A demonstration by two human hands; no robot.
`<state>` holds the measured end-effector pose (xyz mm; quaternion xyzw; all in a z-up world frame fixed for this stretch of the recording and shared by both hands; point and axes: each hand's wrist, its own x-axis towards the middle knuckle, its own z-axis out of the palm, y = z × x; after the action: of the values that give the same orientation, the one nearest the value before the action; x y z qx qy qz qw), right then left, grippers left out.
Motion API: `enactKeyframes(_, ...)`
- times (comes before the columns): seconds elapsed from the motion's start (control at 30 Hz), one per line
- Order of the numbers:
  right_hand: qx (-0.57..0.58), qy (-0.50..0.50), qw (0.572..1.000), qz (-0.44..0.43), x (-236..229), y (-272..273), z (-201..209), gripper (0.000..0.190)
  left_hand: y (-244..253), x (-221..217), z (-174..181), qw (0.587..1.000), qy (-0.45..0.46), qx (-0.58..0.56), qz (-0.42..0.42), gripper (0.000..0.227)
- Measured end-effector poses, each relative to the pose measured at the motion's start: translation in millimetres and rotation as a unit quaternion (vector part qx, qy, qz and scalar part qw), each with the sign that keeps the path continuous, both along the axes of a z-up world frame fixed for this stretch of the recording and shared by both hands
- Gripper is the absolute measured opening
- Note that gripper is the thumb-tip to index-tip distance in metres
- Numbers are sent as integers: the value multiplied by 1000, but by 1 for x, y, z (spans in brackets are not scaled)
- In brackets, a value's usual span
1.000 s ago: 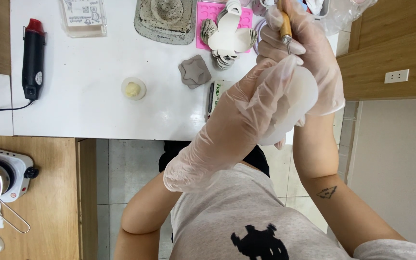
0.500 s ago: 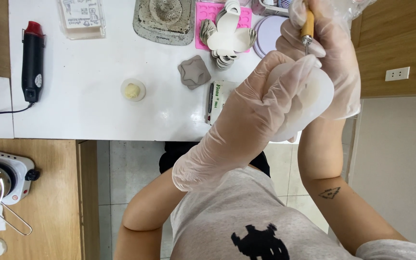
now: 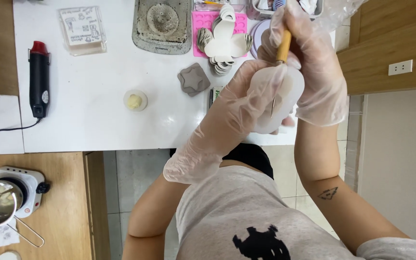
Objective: Preparing silicone candle molds by inserting wicks through the bottom of the mold using a long needle tool.
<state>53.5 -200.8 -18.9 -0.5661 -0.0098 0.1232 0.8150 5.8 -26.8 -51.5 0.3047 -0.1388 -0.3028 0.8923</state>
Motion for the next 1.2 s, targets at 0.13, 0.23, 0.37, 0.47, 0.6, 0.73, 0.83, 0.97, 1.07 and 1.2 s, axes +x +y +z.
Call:
enactKeyframes(0.13,10,-26,999,27,-2,-9,-11,44,-1,-5,-2,989,-87,104,65,34)
enactKeyframes(0.23,-47,-54,997,15,-5,-8,-11,48,3,-4,11,944,-160,253,138,33)
enactKeyframes(0.37,-9,-73,997,-25,-13,-4,-8,49,9,-2,6,900,-261,320,140,31)
enactKeyframes(0.47,-4,-95,995,-19,-13,-7,-8,51,9,6,7,780,-444,379,228,27)
enactKeyframes(0.6,-35,-105,994,-21,-17,-2,4,52,2,-1,0,819,-408,314,254,31)
enactKeyframes(0.73,-55,-74,996,-8,-16,-7,-2,50,-1,-8,8,850,-355,314,229,16)
enactKeyframes(0.83,21,-47,999,7,-12,-13,-16,46,-2,-10,13,866,-286,348,215,13)
enactKeyframes(0.97,52,-15,998,20,-11,-22,-26,46,-3,-15,17,915,-214,308,148,17)
enactKeyframes(1.07,73,0,997,30,-13,-25,-31,45,-9,-12,20,923,-195,300,145,20)
enactKeyframes(1.2,65,31,997,12,-11,-25,-28,42,-6,-7,29,894,-241,363,103,20)
